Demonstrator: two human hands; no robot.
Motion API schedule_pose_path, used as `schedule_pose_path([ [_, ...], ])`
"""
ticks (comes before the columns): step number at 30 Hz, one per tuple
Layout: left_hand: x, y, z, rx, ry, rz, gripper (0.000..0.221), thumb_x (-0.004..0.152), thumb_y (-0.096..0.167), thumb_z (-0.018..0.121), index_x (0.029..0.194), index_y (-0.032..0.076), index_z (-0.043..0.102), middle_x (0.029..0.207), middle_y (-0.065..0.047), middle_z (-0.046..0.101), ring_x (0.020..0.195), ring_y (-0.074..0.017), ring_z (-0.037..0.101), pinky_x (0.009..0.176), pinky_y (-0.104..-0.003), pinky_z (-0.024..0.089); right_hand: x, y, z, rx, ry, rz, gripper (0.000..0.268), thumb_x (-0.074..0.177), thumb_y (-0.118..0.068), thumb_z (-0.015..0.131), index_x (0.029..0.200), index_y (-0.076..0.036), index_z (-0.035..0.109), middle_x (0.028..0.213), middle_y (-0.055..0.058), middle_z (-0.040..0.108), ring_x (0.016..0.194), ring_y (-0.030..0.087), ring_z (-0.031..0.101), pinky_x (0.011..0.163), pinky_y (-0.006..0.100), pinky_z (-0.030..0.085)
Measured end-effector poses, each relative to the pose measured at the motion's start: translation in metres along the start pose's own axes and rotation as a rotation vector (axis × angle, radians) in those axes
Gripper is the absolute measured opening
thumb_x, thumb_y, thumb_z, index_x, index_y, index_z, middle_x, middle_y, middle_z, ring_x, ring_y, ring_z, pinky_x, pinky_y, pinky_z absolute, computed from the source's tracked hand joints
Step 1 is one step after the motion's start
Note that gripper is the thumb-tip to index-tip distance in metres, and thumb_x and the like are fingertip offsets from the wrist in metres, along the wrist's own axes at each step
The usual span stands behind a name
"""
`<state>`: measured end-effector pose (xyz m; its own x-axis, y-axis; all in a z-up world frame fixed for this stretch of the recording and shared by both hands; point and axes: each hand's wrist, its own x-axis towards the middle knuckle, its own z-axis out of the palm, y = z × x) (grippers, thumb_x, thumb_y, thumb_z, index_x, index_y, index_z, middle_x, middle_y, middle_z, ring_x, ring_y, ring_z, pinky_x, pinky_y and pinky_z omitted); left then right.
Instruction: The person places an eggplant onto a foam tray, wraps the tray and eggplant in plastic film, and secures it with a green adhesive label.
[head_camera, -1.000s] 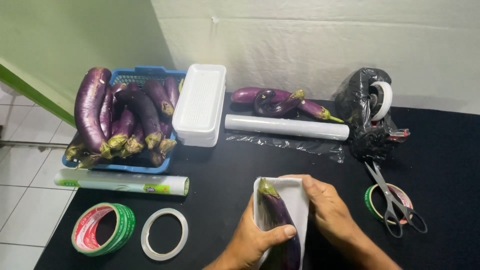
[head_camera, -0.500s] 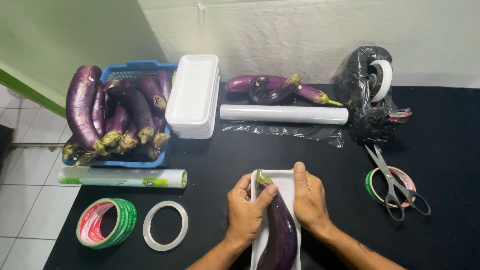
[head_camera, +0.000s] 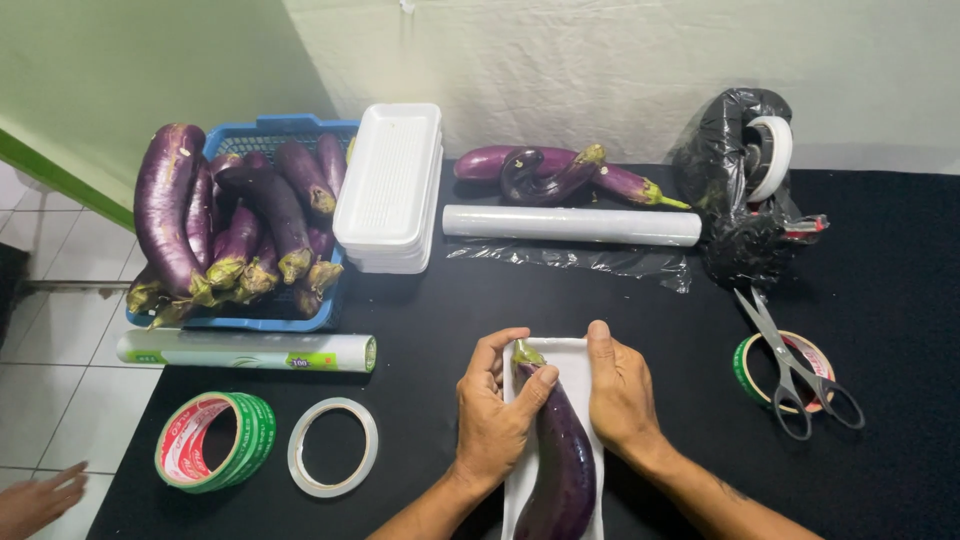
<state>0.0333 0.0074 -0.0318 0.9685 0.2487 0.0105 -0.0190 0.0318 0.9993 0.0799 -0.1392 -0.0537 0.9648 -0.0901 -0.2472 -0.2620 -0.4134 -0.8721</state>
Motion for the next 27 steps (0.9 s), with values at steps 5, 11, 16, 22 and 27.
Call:
schedule_pose_path([
  [5, 0.000, 0.002, 0.002, -0.022, 0.045, -0.108, 0.044, 0.079, 0.022, 0.083, 0.117, 0.006, 0.067, 0.090, -0.006, 0.079, 0.078, -0.0123, 0.074, 0.074, -0.025, 0.061, 0.001, 0.001, 0.001, -0.008, 0.010, -0.036, 0.062, 0.107, -0.052, 0.033, 0.062, -0.011, 0.047, 0.060, -0.001, 0.051, 0.059, 0.017, 0.049, 0.058, 0.038, 0.039],
  [11, -0.008, 0.004, 0.002, -0.077, -0.094, -0.246, 0.044, 0.075, 0.029, 0.085, 0.111, 0.007, 0.071, 0.090, -0.002, 0.076, 0.079, -0.0100, 0.068, 0.074, -0.026, 0.057, -0.004, -0.001, -0.006, 0.045, 0.046, -0.036, 0.062, 0.107, -0.052, 0.034, 0.061, -0.011, 0.046, 0.059, 0.000, 0.051, 0.058, 0.017, 0.049, 0.057, 0.038, 0.039],
  [16, -0.013, 0.026, -0.003, 0.015, -0.175, -0.174, 0.040, 0.076, 0.031, 0.083, 0.110, 0.011, 0.074, 0.094, 0.002, 0.077, 0.083, -0.0087, 0.068, 0.078, -0.026, 0.057, -0.009, -0.019, -0.022, 0.146, 0.023, -0.102, 0.064, 0.107, -0.048, 0.034, 0.069, -0.007, 0.066, 0.060, 0.002, 0.059, 0.058, 0.016, 0.054, 0.056, 0.034, 0.044],
  [22, 0.013, 0.041, -0.016, -0.017, -0.333, -0.270, 0.026, 0.076, 0.025, 0.083, 0.095, 0.009, 0.076, 0.083, 0.002, 0.073, 0.075, -0.0089, 0.063, 0.073, -0.025, 0.052, 0.025, -0.047, -0.109, 0.322, 0.084, -0.301, 0.041, 0.110, -0.026, 0.046, 0.081, -0.005, 0.065, 0.081, 0.009, 0.070, 0.063, 0.017, 0.063, 0.055, 0.028, 0.050],
  [27, 0.047, 0.069, -0.015, 0.476, -0.776, -0.468, 0.030, 0.080, 0.044, 0.076, 0.086, 0.015, 0.070, 0.075, 0.005, 0.062, 0.071, -0.0082, 0.056, 0.068, -0.025, 0.041, 0.104, -0.005, -0.215, -0.022, 0.537, -0.313, 0.011, 0.109, -0.017, 0.064, 0.115, -0.014, 0.072, 0.098, 0.000, 0.070, 0.082, 0.005, 0.062, 0.062, 0.021, 0.050],
])
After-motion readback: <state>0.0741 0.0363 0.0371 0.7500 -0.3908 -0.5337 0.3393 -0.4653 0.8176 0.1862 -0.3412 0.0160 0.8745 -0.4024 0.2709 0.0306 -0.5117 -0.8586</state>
